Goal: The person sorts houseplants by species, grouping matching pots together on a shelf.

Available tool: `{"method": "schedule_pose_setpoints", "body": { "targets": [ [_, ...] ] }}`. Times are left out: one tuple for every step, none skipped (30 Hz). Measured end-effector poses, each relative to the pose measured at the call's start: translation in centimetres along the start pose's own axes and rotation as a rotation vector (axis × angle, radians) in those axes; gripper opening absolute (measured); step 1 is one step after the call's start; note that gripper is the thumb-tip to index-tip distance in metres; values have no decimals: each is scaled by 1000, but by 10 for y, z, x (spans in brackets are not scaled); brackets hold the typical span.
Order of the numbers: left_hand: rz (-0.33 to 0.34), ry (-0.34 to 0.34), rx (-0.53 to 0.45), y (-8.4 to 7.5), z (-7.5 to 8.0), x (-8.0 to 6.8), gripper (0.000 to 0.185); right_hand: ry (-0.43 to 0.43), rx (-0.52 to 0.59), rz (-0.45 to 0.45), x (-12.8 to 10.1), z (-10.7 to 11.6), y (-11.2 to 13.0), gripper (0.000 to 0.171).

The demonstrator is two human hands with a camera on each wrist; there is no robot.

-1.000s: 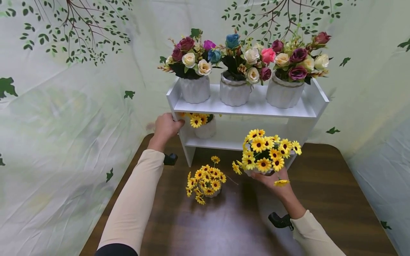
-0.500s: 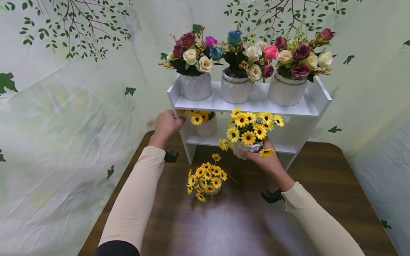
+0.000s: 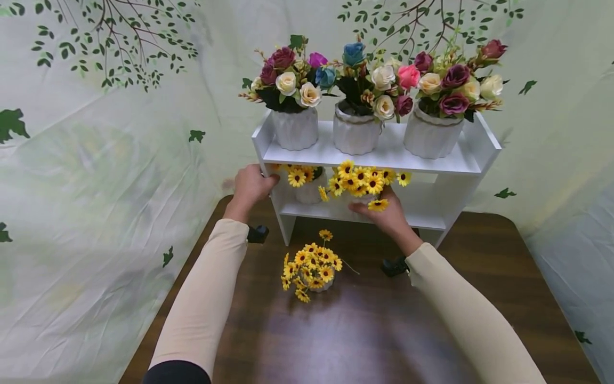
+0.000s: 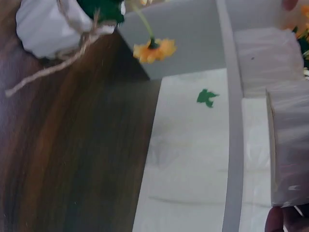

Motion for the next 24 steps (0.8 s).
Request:
{"method": "schedule_pose_setpoints", "body": {
  "targets": [
    [-1, 1, -1, 0, 0, 0, 32, -2, -17, 13, 3, 0, 1, 84],
    [-2, 1, -4, 0, 0, 0, 31, -1, -29, 30, 7, -1, 2, 84],
    [-4, 1, -6, 0, 0, 0, 31, -3, -36, 44, 10, -1, 3, 85],
    [-5, 0, -5, -1, 0, 0, 31, -6, -48, 57, 13, -2, 3, 85],
    [-7, -3, -3, -1, 0, 0, 30, -8, -59, 65, 17, -2, 4, 85],
    [-8, -4, -1, -1, 1, 0, 30, -8, -65, 66, 20, -3, 4, 86],
    [-7, -4, -2, -1, 1, 0, 30, -3, -73, 57, 23, -3, 3, 88],
    [-6, -4, -1, 0, 2, -1, 30, 1, -77, 43, 26, -4, 2, 88],
    [-2, 0, -3, 0, 2, -1, 30, 7, -82, 30, 29, -6, 2, 88],
    [2, 2, -4, 1, 2, -1, 30, 13, -88, 13, 32, -7, 0, 88],
    [5, 5, -8, 1, 3, 0, 30, 18, -82, -5, 34, -8, -1, 88],
    [9, 7, -12, 1, 3, 0, 30, 21, -80, -22, 37, -9, -2, 88],
    [11, 6, -16, 1, 4, 0, 30, 22, -75, -44, 39, -10, -4, 88],
    [10, 5, -17, 1, 4, 0, 30, 15, -55, -70, 40, -10, -7, 88],
    [8, 4, -20, 1, 4, 0, 30, 6, -37, -105, 40, -10, -10, 89],
    [7, 2, -17, 1, 4, 0, 29, -7, -12, -143, 40, -9, -14, 91],
    [4, 4, -18, 1, 4, 0, 29, -18, 14, -176, 40, -9, -18, 93],
    [2, 4, -17, 0, 3, 0, 29, -28, 34, -212, 38, -8, -22, 95],
    [1, 6, -17, 0, 3, -1, 29, -41, 60, -248, 37, -8, -26, 97],
    [1, 9, -18, 0, 2, -1, 29, -54, 81, -273, 35, -8, -29, 98],
    [0, 9, -17, 0, 2, -1, 29, -59, 89, -289, 35, -8, -32, 99],
    [1, 10, -18, 0, 1, -1, 28, -63, 100, -292, 34, -9, -32, 99],
    [0, 9, -21, 0, 1, -2, 28, -67, 112, -295, 34, -10, -33, 99],
    [1, 8, -20, 1, 2, -2, 28, -75, 122, -298, 34, -10, -34, 98]
  ]
}}
Point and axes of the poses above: each hand's wrist, its own x-axis towards the middle knuckle, its own z-axis out of the back of the hand, y = z × x, the point moved 9 cm from there along x, towards the middle knuckle, and after that the axes turned 11 degrees about z, right-handed, at the moved point
